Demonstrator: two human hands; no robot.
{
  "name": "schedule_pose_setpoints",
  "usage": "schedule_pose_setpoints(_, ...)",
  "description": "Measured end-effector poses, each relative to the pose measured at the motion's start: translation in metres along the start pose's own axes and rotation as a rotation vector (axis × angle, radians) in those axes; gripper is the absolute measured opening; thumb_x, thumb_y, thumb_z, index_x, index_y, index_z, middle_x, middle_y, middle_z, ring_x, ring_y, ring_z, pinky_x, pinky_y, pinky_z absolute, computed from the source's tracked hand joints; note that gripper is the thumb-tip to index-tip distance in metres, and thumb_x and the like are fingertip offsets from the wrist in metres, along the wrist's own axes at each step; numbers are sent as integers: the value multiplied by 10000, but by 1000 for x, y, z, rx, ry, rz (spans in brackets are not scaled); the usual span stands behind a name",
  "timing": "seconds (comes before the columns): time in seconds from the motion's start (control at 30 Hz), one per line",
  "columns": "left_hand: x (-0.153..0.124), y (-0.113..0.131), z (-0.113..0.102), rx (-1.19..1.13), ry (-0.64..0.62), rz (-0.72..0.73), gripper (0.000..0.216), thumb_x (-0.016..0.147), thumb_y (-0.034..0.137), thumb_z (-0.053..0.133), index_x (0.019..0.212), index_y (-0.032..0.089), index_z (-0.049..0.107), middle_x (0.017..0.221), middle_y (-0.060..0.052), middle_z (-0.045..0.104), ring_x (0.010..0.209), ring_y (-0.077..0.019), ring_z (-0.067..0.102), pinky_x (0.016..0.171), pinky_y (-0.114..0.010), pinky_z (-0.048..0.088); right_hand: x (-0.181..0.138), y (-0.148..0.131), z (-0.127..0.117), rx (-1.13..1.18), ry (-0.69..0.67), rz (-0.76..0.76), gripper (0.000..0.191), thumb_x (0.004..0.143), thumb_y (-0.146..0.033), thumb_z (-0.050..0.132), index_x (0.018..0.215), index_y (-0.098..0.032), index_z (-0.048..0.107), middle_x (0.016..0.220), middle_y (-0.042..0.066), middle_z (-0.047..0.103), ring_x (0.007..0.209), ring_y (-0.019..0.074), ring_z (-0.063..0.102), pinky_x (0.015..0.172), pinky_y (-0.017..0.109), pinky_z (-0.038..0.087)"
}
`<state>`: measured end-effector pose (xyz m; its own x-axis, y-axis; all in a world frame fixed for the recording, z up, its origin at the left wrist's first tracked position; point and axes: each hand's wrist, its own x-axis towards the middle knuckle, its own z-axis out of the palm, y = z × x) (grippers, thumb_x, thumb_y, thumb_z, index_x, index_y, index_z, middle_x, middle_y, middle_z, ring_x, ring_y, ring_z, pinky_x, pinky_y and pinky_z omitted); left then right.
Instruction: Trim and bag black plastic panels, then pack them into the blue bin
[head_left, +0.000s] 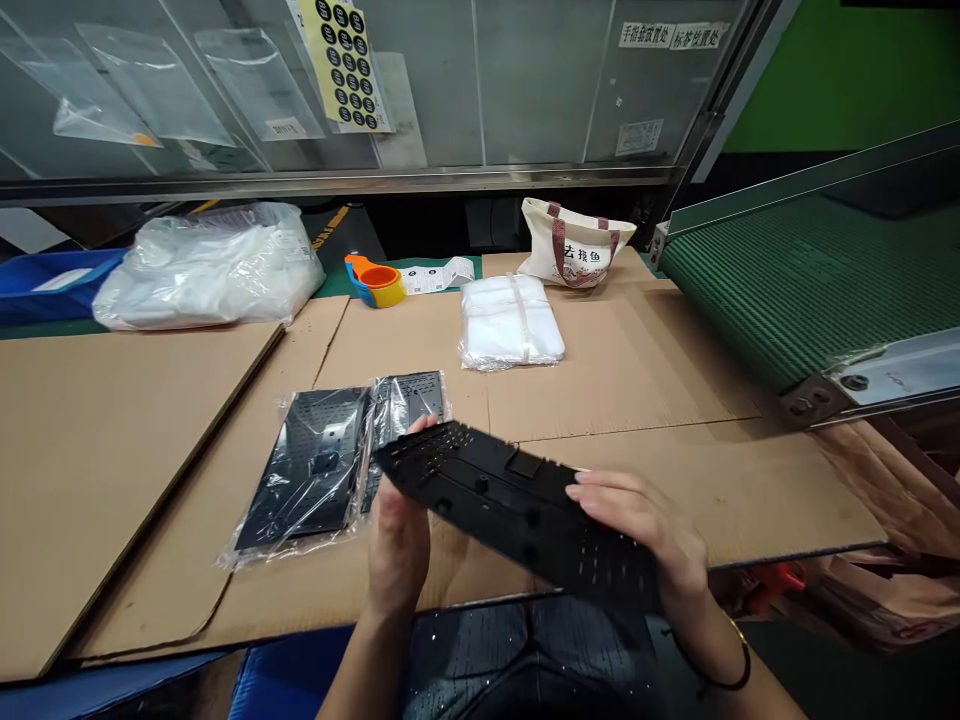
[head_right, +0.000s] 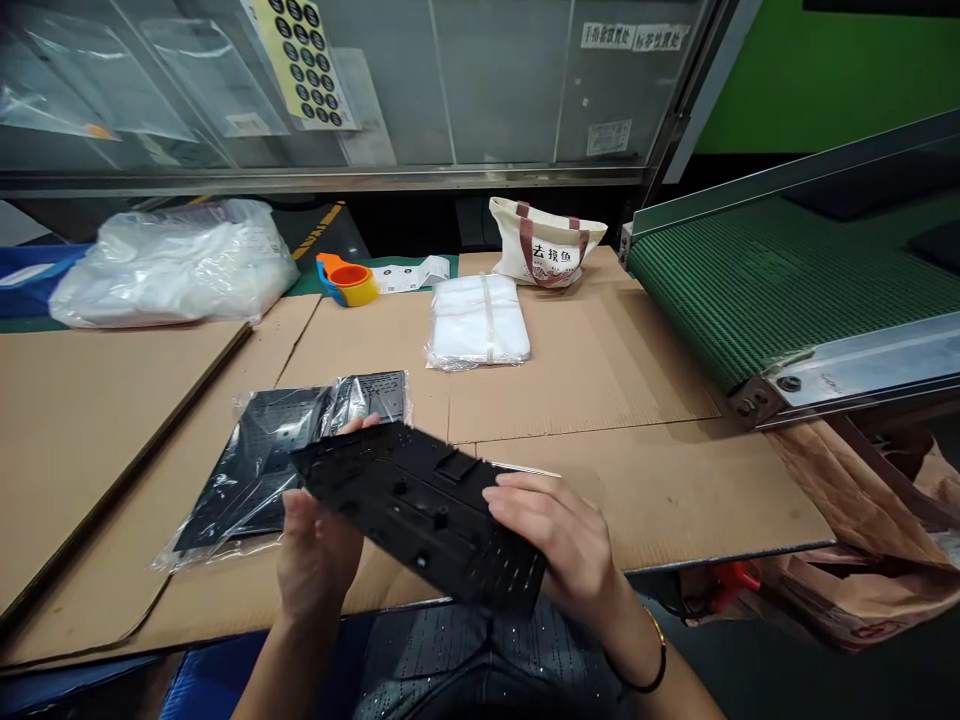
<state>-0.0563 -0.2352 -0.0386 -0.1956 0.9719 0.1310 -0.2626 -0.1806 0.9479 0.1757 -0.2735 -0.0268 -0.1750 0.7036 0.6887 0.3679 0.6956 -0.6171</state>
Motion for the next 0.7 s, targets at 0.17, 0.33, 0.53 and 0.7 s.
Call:
schedule_pose_setpoints(0.17,-8,7,10,-53,40,99,452,825,312,623,1272,248,597,1411,-57,533,1357,-283,415,1160,-418,295,-9,5,15,-455,297,-90,634,896,-113,515,1424,-437,382,1526,-86,373,1342,238,408,1051,475,441)
schedule_pose_setpoints(0.33,-13,3,16,-35,69,202,505,814,225,631,1311,286,561,1484,-15,454,1415,-272,323,1190,-423,243,-10,15,30,-387,422,115,669,926,-137,444,1488,-430,229,1590,-32,193,1411,286,290,1110,567,328)
schedule_pose_setpoints(0.53,-19,-1,20,-19,99,298,562,823,171,615,1355,320,512,1507,13,424,1448,-258,260,1212,-439,176,-11,20,33,-202,336,228,746,905,-237,519,1524,-345,116,1566,62,229,1428,299,268,1139,587,277)
schedule_pose_setpoints(0.7,-22,-3,19,75,111,344,588,821,209,628,1380,318,482,1528,-5,388,1454,-284,240,1211,-490,143,-10,18,32,-142,296,298,831,863,-355,613,1522,-328,108,1585,75,197,1457,311,202,1141,596,266)
